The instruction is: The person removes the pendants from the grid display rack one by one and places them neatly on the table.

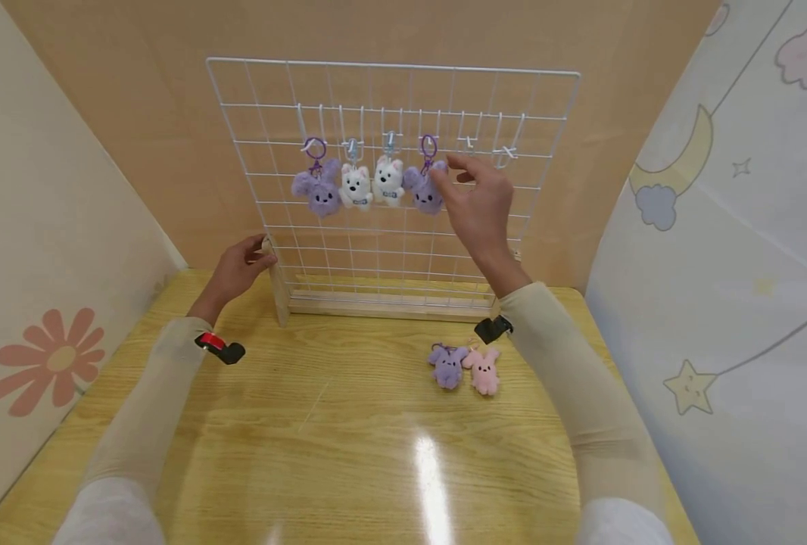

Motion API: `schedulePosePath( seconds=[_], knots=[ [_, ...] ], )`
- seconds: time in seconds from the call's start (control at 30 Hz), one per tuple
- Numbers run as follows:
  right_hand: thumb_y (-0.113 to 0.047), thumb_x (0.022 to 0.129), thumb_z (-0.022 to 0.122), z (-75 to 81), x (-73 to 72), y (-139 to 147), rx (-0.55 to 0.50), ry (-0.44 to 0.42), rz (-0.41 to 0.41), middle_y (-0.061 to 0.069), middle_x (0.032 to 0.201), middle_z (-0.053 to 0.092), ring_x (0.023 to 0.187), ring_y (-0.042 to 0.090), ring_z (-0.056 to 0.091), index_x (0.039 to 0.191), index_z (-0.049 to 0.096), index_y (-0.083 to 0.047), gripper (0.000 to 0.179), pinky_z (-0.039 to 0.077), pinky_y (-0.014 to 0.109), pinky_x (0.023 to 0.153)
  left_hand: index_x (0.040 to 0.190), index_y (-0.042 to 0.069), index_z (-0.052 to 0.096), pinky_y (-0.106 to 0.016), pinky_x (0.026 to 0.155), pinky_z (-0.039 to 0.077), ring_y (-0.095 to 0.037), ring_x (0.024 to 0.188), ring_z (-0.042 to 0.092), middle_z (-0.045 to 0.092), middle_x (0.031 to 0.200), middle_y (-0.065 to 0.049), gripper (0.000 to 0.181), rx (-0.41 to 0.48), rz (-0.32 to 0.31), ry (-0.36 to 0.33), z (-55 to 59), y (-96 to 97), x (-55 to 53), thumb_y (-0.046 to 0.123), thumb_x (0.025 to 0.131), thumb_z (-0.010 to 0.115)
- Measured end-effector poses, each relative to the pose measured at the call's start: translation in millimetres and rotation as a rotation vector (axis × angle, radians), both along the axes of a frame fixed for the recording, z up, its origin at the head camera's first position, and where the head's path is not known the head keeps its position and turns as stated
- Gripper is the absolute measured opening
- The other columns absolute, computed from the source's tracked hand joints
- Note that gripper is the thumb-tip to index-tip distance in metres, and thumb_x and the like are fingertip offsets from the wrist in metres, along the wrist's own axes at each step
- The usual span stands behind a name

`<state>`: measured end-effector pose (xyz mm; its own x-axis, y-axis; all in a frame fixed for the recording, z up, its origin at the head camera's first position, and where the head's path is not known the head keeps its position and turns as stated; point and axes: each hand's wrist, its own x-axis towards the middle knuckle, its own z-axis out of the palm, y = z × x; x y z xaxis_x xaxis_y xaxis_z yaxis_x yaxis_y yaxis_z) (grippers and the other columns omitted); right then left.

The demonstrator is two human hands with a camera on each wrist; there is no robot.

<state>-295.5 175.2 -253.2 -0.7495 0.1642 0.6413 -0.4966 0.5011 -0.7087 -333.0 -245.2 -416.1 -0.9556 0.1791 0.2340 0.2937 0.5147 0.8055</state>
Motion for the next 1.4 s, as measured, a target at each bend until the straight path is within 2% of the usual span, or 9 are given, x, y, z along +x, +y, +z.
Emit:
schedulePosePath(
  seconds=[0.17,0.5,0.73,0.97,1.2,1.4],
  knots=[
    [-0.029,0.095,0.074,-0.5,-6.9,-5,-0.004,0.011,-0.003,0.006,0.115,0.075,0.094,0.016,0.064,0.117,0.077,-0.005,0.033,0.053,0.019,0.074,0.157,0.003,0.037,-0.058,0.104,0.049,-0.043,0.132,0.054,0.045,0.155,-0.023,0.063,-0.01,0.0,-0.002,-0.7,-0.7,-0.1,0.03,0.105,0.06],
    [-0.031,0.096,0.075,1.4,-15.6,-14,-0.035,0.058,0.021,0.006,0.109,0.076,0.085,0.01,0.064,0.114,0.078,-0.005,0.032,0.054,0.018,0.075,0.158,0.004,0.037,-0.058,0.103,0.05,-0.042,0.132,0.054,0.045,0.155,-0.023,0.064,-0.005,0.004,-0.011,-0.8,-1.9,-1.0,0.031,0.105,0.06],
    [-0.027,0.097,0.074,3.0,-18.2,-17,-0.054,0.053,0.021,0.007,0.107,0.077,0.08,0.009,0.065,0.112,0.078,-0.003,0.029,0.056,0.019,0.077,0.157,0.004,0.038,-0.057,0.104,0.05,-0.041,0.132,0.054,0.046,0.154,-0.022,0.063,0.007,0.009,-0.022,1.1,-0.7,1.1,0.03,0.105,0.061],
    [-0.024,0.096,0.075,3.0,-20.0,-17,-0.088,0.064,0.019,0.008,0.102,0.078,0.076,0.008,0.065,0.107,0.079,-0.003,0.024,0.055,0.017,0.074,0.158,0.005,0.037,-0.057,0.104,0.049,-0.041,0.132,0.054,0.046,0.155,-0.022,0.063,0.006,0.011,-0.024,0.7,-0.9,0.2,0.03,0.105,0.061],
    [-0.023,0.098,0.073,4.2,-19.9,-17,-0.083,0.043,0.007,0.009,0.104,0.078,0.078,0.008,0.066,0.109,0.078,-0.002,0.024,0.055,0.016,0.074,0.157,0.004,0.038,-0.057,0.104,0.049,-0.041,0.132,0.054,0.046,0.154,-0.022,0.063,0.001,0.006,-0.016,-0.2,-1.5,-1.2,0.03,0.105,0.061],
    [-0.021,0.098,0.072,3.7,-18.0,-16,-0.092,0.061,0.001,0.01,0.104,0.078,0.08,0.008,0.067,0.108,0.079,-0.002,0.023,0.056,0.016,0.074,0.158,0.004,0.037,-0.057,0.104,0.05,-0.042,0.132,0.054,0.046,0.154,-0.023,0.064,-0.002,0.01,-0.016,0.0,-1.5,0.0,0.031,0.104,0.061]
  ],
)
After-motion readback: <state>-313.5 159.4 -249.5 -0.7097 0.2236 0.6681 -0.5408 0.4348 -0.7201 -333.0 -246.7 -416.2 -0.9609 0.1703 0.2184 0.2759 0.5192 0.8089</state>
